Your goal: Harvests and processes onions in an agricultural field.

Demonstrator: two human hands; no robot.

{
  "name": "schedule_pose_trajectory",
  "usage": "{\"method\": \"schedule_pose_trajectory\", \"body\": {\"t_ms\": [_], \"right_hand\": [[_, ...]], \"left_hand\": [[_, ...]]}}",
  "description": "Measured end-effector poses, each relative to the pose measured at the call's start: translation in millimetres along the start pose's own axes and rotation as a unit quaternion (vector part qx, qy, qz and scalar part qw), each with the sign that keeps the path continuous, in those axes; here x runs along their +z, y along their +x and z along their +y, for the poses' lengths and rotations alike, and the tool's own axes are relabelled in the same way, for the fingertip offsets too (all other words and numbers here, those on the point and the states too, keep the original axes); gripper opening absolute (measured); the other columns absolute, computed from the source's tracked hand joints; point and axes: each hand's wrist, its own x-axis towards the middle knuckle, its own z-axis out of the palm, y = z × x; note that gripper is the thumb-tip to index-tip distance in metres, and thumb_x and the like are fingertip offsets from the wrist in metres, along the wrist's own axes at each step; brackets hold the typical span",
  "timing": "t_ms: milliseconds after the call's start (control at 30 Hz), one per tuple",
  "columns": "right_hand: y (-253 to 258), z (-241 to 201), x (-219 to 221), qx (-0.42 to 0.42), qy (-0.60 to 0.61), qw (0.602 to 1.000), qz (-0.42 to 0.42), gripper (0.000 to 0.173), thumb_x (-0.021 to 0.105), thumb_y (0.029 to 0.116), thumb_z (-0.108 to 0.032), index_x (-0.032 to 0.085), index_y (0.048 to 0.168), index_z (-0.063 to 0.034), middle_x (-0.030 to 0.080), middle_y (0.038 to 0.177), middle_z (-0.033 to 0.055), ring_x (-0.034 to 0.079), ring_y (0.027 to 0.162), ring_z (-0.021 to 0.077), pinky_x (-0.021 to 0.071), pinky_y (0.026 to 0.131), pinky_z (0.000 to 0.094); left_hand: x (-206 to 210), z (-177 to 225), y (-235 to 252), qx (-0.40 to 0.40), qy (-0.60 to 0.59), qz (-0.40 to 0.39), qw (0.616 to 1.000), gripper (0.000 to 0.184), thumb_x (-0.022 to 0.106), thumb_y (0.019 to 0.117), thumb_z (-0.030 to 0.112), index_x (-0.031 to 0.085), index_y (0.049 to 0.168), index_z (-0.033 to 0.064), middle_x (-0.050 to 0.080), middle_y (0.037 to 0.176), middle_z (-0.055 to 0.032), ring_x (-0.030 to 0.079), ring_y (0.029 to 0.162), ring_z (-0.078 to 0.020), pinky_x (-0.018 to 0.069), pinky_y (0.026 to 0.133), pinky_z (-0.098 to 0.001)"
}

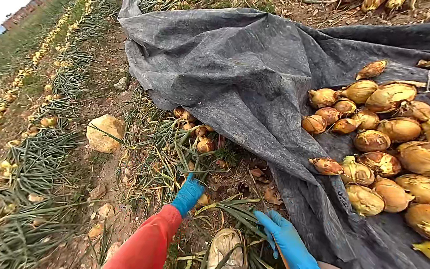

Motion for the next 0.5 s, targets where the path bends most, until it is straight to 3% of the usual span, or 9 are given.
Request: {"method": "schedule_pose_trajectory", "body": {"t_ms": [67, 100, 133, 200, 267, 333, 400, 433, 500], "right_hand": [[10.0, -0.3, -0.7, 0.032, -0.009, 0.999, 0.009, 0.035, 0.065, 0.0997, -0.043, 0.059, 0.094, -0.0086, 0.046, 0.061, 0.0008, 0.045, 0.044, 0.0132, 0.0436, 0.042, 0.0295], [13.3, -1.9, 0.6, 0.051, -0.023, 0.998, -0.008, 0.039, 0.066, 0.0982, -0.047, 0.060, 0.098, -0.0082, 0.047, 0.062, 0.0012, 0.046, 0.046, 0.0140, 0.0447, 0.044, 0.0306], [14.4, -5.1, 2.7, 0.063, -0.039, 0.996, -0.041, 0.045, 0.066, 0.0967, -0.052, 0.060, 0.102, -0.0081, 0.048, 0.064, 0.0011, 0.047, 0.047, 0.0142, 0.0453, 0.046, 0.0312], [9.5, -11.7, 5.0, 0.050, -0.034, 0.989, -0.134, 0.053, 0.061, 0.0968, -0.059, 0.059, 0.107, -0.0067, 0.048, 0.067, 0.0001, 0.047, 0.049, 0.0126, 0.0448, 0.046, 0.0292], [-1.1, -11.3, 6.7, 0.006, 0.058, 0.982, -0.179, 0.054, 0.059, 0.0894, -0.065, 0.061, 0.095, -0.0118, 0.051, 0.061, -0.0051, 0.048, 0.044, 0.0072, 0.0449, 0.041, 0.0228], [-13.6, -11.0, 4.6, -0.010, 0.164, 0.972, -0.168, 0.053, 0.044, 0.0988, -0.064, 0.060, 0.087, -0.0151, 0.054, 0.058, -0.0058, 0.050, 0.044, 0.0055, 0.0449, 0.041, 0.0209], [-22.1, -19.2, 3.9, -0.026, 0.233, 0.963, -0.130, 0.055, 0.028, 0.1040, -0.061, 0.054, 0.088, -0.0148, 0.050, 0.054, -0.0037, 0.047, 0.039, 0.0071, 0.0440, 0.037, 0.0226], [-25.7, -23.8, 1.9, -0.044, 0.258, 0.957, -0.123, 0.059, 0.025, 0.1028, -0.064, 0.052, 0.082, -0.0155, 0.047, 0.052, -0.0045, 0.044, 0.037, 0.0065, 0.0422, 0.035, 0.0221], [-32.0, -29.8, -14.3, -0.140, 0.311, 0.934, -0.103, 0.066, 0.037, 0.0922, -0.081, 0.051, 0.072, -0.0200, 0.044, 0.050, -0.0077, 0.044, 0.036, 0.0039, 0.0408, 0.034, 0.0200]], "left_hand": [[-23.2, 8.9, -34.6, -0.032, -0.077, 0.027, 0.996, 0.035, 0.045, 0.1098, 0.018, 0.063, 0.129, -0.0041, 0.069, 0.125, -0.0242, 0.058, 0.130, -0.0401, 0.0145, 0.126, -0.0565], [-32.6, 21.7, -54.9, -0.043, -0.135, 0.069, 0.987, 0.041, 0.044, 0.1111, 0.028, 0.066, 0.125, -0.0039, 0.071, 0.118, -0.0242, 0.063, 0.123, -0.0392, 0.0271, 0.121, -0.0540], [-39.5, 38.1, -72.6, -0.039, -0.183, 0.125, 0.974, 0.043, 0.046, 0.1104, 0.033, 0.068, 0.118, -0.0035, 0.073, 0.109, -0.0241, 0.067, 0.114, -0.0400, 0.0414, 0.110, -0.0560], [-48.2, 78.7, -97.1, 0.016, -0.206, 0.218, 0.954, 0.038, 0.051, 0.1072, 0.029, 0.070, 0.110, -0.0033, 0.073, 0.102, -0.0234, 0.072, 0.100, -0.0412, 0.0542, 0.088, -0.0590], [-62.8, 122.5, -114.8, 0.060, -0.189, 0.185, 0.963, 0.034, 0.052, 0.1062, 0.020, 0.066, 0.124, -0.0046, 0.068, 0.118, -0.0260, 0.070, 0.104, -0.0424, 0.0559, 0.086, -0.0565], [-72.4, 157.3, -126.8, 0.076, -0.191, 0.123, 0.971, 0.034, 0.051, 0.1058, 0.013, 0.061, 0.131, -0.0069, 0.062, 0.127, -0.0285, 0.067, 0.108, -0.0436, 0.0544, 0.090, -0.0558], [-69.5, 167.8, -127.0, 0.083, -0.178, 0.158, 0.968, 0.032, 0.055, 0.1020, 0.008, 0.065, 0.129, -0.0055, 0.067, 0.118, -0.0275, 0.071, 0.097, -0.0429, 0.0572, 0.079, -0.0561], [-70.8, 160.7, -121.3, 0.059, -0.150, 0.199, 0.967, 0.027, 0.056, 0.0995, 0.006, 0.069, 0.120, -0.0049, 0.070, 0.111, -0.0267, 0.073, 0.091, -0.0423, 0.0582, 0.073, -0.0553], [-92.8, 118.0, -99.6, -0.097, -0.103, 0.124, 0.982, 0.028, 0.048, 0.1041, 0.004, 0.065, 0.126, -0.0026, 0.066, 0.126, -0.0259, 0.068, 0.112, -0.0434, 0.0544, 0.090, -0.0576]]}}
